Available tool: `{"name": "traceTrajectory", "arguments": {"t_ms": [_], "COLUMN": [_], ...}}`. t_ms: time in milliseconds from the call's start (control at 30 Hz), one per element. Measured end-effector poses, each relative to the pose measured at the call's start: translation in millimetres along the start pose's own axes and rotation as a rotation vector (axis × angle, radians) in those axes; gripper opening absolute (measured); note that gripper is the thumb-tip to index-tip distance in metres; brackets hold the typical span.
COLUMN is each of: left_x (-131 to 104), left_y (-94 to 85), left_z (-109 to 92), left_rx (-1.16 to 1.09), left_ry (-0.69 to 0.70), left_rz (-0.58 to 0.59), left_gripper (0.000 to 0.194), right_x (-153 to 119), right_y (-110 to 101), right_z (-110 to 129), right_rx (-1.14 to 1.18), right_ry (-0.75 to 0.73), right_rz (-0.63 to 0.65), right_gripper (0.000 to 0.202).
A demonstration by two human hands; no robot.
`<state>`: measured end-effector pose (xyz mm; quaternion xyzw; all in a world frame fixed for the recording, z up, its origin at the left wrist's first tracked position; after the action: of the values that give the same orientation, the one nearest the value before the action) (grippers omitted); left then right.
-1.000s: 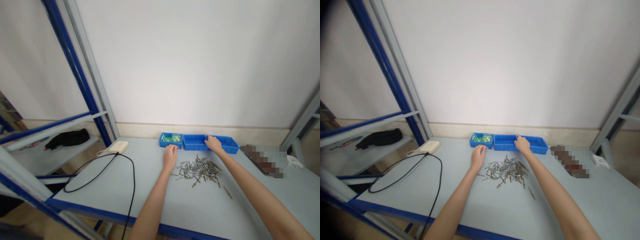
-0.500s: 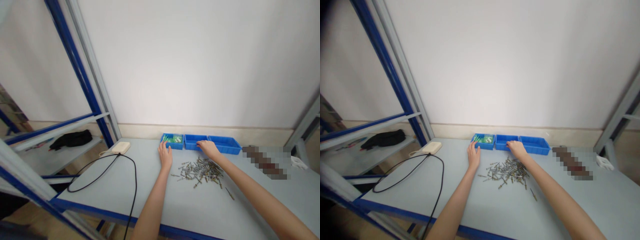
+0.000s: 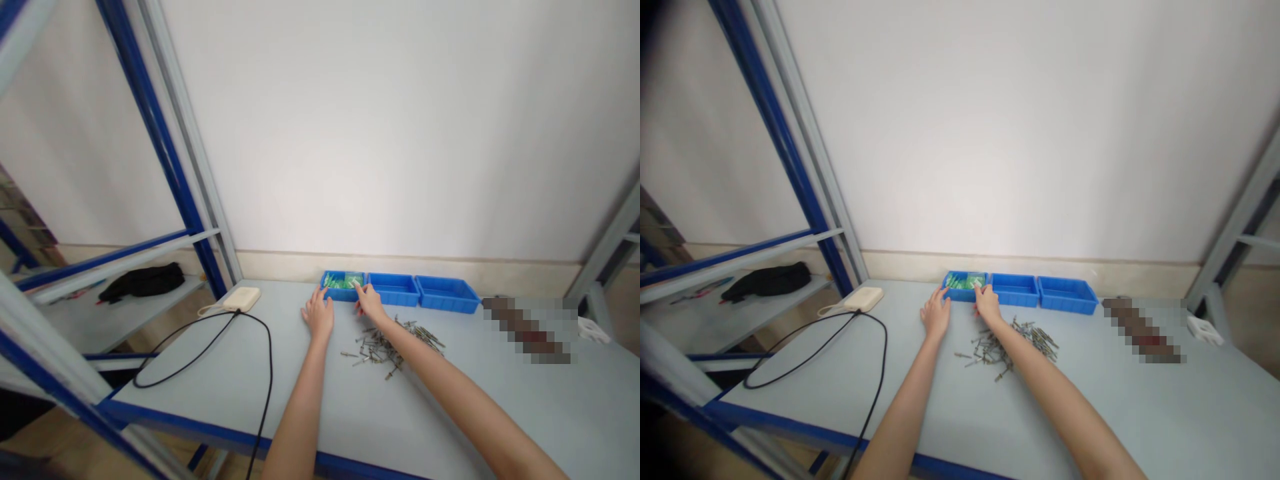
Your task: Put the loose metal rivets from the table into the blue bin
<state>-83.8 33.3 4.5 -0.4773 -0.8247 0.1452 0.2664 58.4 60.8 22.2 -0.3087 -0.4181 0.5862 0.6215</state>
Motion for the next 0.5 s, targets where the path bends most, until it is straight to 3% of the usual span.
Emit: {"name": "traceTrajectory", "arguments": {"t_ms": [167, 300, 367, 500], "left_x": [-1, -3, -2, 1], "left_y": [-8.4, -10.8, -13.2, -21.0], "left_z": [6, 3, -1, -6], "left_rx": [0.144, 0.319, 0.34, 0.308], "left_ry": [0.122, 0.284, 0.275, 0.117], "left_rz": [0.007, -0.074, -0.109, -0.14], "left_gripper": [0.043, 0.04, 0.03, 0.034], "right_x": [3, -1, -5, -22], "right_y": [10, 14, 15, 14], "right_z": [10, 1, -3, 0], "right_rx": [-0.053, -0.313, -0.359, -0.298], "right_ry": [0.022, -0.094, -0.174, -0.32], "right_rz": [-0.107, -0.124, -0.094, -0.058], "right_gripper": [0.037, 0.034, 0.034, 0.029]}}
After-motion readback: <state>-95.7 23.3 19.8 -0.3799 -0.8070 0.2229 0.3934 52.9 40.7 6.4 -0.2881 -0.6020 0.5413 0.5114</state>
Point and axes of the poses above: each hand's wrist, its own x-axis towards the middle knuckle, its own y-axis out of the palm, z = x × y, the point moved 3 cm from there along x, towards the middle knuckle, and after that the axes turned 13 degrees about -x, right-handed, at the moved point
